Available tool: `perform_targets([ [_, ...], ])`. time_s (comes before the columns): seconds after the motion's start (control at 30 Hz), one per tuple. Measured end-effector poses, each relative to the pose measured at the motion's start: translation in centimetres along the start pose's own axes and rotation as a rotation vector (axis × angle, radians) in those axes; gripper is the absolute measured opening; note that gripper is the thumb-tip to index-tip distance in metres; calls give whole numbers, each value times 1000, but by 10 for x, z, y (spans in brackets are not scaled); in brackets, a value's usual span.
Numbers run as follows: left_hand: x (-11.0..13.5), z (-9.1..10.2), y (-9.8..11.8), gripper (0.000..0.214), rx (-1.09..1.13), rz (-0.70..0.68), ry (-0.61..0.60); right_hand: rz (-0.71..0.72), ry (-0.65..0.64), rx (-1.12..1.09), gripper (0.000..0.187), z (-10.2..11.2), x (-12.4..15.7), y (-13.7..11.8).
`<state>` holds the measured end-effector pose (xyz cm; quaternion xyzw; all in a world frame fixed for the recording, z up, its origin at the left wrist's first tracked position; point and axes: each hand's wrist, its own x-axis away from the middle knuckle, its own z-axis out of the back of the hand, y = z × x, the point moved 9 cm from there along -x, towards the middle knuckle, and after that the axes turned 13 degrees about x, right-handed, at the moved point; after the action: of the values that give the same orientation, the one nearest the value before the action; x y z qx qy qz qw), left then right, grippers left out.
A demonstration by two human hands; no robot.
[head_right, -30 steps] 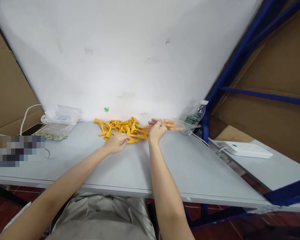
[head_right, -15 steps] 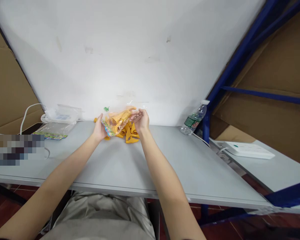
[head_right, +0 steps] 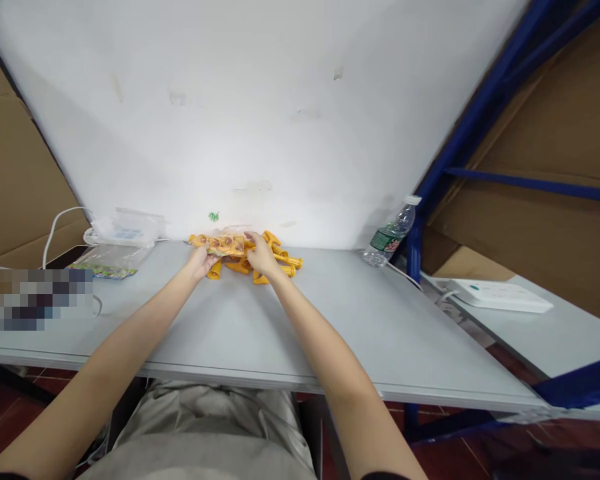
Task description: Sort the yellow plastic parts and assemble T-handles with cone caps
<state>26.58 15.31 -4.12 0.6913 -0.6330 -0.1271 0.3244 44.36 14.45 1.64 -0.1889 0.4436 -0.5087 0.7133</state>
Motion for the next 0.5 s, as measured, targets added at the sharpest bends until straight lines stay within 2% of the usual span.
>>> perform_targets([
  [0.07, 1, -2, 0, 18, 9, 26, -2, 211, -68, 172, 60, -6, 10, -18],
  [0.13, 0, -4, -1, 17, 2, 60, -11, 318, -89, 272, 56, -10, 18, -28],
  [0.27, -3, 0, -2, 9, -65, 171, -27, 282, -39, 273, 26, -5, 17, -28],
  [0.33, -4, 6, -1, 13, -118, 252, -22, 247, -11, 224, 22, -2, 13, -26],
  [0.4, -6, 14, 5, 28, -184, 303, 1, 232, 19, 148, 19, 3, 10, -27],
  [0.5, -7, 23, 22, 37, -343, 266, 66, 204, 53, 14, 15, 8, 5, -31],
])
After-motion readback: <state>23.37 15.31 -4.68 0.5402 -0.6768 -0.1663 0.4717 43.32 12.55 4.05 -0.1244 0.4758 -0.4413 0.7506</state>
